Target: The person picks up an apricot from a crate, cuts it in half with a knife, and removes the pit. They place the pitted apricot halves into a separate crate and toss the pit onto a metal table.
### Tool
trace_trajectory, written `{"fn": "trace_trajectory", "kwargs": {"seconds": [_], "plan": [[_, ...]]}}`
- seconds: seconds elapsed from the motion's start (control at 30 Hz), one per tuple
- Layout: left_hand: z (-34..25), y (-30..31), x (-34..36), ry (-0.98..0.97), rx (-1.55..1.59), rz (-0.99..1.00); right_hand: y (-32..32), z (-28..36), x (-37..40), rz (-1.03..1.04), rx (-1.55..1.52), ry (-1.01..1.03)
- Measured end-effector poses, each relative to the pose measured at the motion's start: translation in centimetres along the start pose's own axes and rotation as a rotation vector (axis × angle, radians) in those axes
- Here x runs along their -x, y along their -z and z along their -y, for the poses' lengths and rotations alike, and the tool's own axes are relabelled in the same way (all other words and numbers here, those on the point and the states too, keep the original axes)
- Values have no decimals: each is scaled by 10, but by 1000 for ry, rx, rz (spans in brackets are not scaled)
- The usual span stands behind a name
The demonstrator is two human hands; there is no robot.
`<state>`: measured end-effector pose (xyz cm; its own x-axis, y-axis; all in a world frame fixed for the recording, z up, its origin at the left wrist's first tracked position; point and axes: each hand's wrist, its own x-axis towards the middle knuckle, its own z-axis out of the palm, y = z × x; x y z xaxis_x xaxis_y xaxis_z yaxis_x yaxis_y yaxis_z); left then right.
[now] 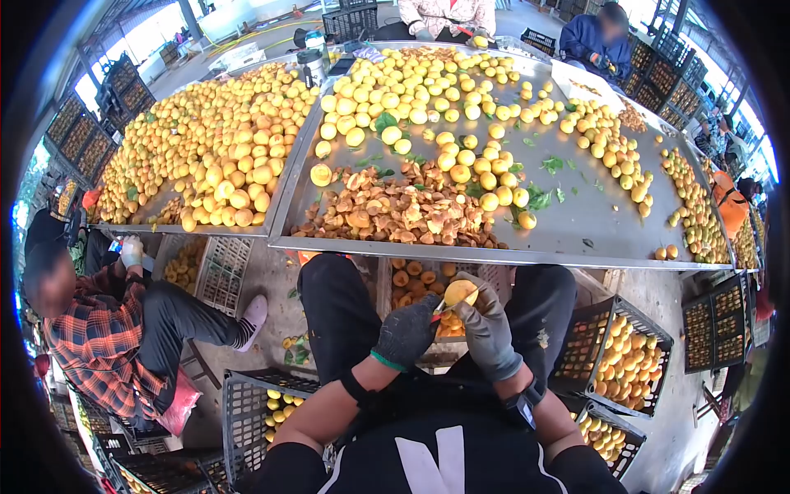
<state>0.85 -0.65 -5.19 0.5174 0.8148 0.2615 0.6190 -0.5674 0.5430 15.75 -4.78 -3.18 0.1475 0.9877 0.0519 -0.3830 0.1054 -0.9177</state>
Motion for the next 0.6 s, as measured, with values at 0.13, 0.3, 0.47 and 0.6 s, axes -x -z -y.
{"fn": "trace_trajectory", "kwargs": {"seconds": [0.13,0.3,0.47,0.6], "plan": [[1,-4,1,16,64,-39,3,6,-4,24,84,-5],[-6,23,-5,189,419,-41,34,3,-18,-100,-577,-300],[-9,46,-16,-51,343,28,42,0,-1,223,-783,-657],[-15,54,-20,-227,222,147,10,15,17,247,461,22]]}}
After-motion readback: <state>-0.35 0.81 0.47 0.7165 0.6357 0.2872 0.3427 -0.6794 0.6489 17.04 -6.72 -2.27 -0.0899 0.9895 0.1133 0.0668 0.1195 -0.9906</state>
